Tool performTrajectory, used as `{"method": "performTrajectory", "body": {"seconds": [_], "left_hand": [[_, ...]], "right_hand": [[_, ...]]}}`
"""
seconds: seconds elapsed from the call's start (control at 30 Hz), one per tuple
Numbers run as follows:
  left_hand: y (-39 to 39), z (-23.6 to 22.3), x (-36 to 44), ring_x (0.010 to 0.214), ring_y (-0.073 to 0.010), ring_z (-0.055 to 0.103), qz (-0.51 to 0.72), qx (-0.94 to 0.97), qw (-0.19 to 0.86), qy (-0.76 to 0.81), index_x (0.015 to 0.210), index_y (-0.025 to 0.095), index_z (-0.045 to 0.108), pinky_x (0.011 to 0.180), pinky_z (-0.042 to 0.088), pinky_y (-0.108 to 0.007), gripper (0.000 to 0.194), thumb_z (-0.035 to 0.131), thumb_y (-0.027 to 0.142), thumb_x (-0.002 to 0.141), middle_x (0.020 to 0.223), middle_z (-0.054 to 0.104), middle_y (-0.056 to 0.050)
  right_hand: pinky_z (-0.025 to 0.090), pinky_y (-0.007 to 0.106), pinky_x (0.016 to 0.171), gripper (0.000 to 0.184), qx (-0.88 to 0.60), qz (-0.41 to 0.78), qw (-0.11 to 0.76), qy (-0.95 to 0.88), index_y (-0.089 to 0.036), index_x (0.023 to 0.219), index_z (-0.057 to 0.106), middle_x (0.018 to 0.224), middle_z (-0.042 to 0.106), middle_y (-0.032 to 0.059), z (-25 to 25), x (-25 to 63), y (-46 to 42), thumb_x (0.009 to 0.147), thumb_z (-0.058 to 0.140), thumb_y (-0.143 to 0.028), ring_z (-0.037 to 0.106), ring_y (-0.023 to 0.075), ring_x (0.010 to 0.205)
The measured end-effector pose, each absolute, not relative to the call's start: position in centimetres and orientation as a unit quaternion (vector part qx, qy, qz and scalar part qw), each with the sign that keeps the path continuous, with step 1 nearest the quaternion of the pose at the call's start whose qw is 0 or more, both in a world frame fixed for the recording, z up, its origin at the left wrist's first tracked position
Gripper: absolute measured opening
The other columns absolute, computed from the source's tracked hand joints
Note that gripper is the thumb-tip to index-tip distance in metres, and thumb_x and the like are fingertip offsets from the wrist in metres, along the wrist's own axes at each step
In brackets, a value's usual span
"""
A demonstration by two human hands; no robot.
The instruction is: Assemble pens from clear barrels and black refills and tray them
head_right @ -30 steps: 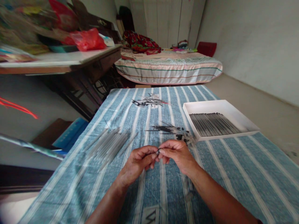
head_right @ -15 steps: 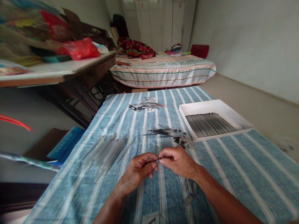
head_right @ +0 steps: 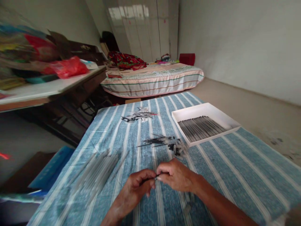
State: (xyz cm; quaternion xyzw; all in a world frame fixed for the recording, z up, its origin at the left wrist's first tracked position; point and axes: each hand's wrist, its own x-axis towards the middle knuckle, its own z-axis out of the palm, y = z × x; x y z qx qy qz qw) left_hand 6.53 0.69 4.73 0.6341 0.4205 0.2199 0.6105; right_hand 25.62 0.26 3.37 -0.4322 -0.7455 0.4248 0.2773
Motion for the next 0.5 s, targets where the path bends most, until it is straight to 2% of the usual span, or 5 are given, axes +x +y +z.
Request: {"method": "performTrajectory", "body": {"seconds": [0.23,0.5], "left_hand": [[0.9,4.7,6.4,0.05,-0.0081,0.046,0.205,0.622,0.632,0.416,0.074,0.014,0.062,0.051,0.036,-0.021,0.014,0.052,0.022,0.078,0.064,0.058,0.001],[0.8,4.7,6.7,0.051,-0.0085,0.046,0.192,0.634,0.613,0.431,0.072,0.015,0.063,0.051,0.036,-0.021,0.012,0.051,0.018,0.075,0.064,0.058,0.001]], "right_hand": [[0.037,0.017,0.05,0.011,-0.434,0.435,0.306,-0.727,-0.016,0.075,0.063,0.055,0.056,-0.0043,2.9,25.5,-0.1,0.077,0.051,-0.017,0.052,0.0084,0.05],[0.03,0.017,0.044,0.033,-0.473,0.413,0.273,-0.729,-0.016,0.053,0.05,0.047,0.05,-0.0044,2.1,25.0,-0.3,0.084,0.048,-0.027,0.047,0.0065,0.043]]}}
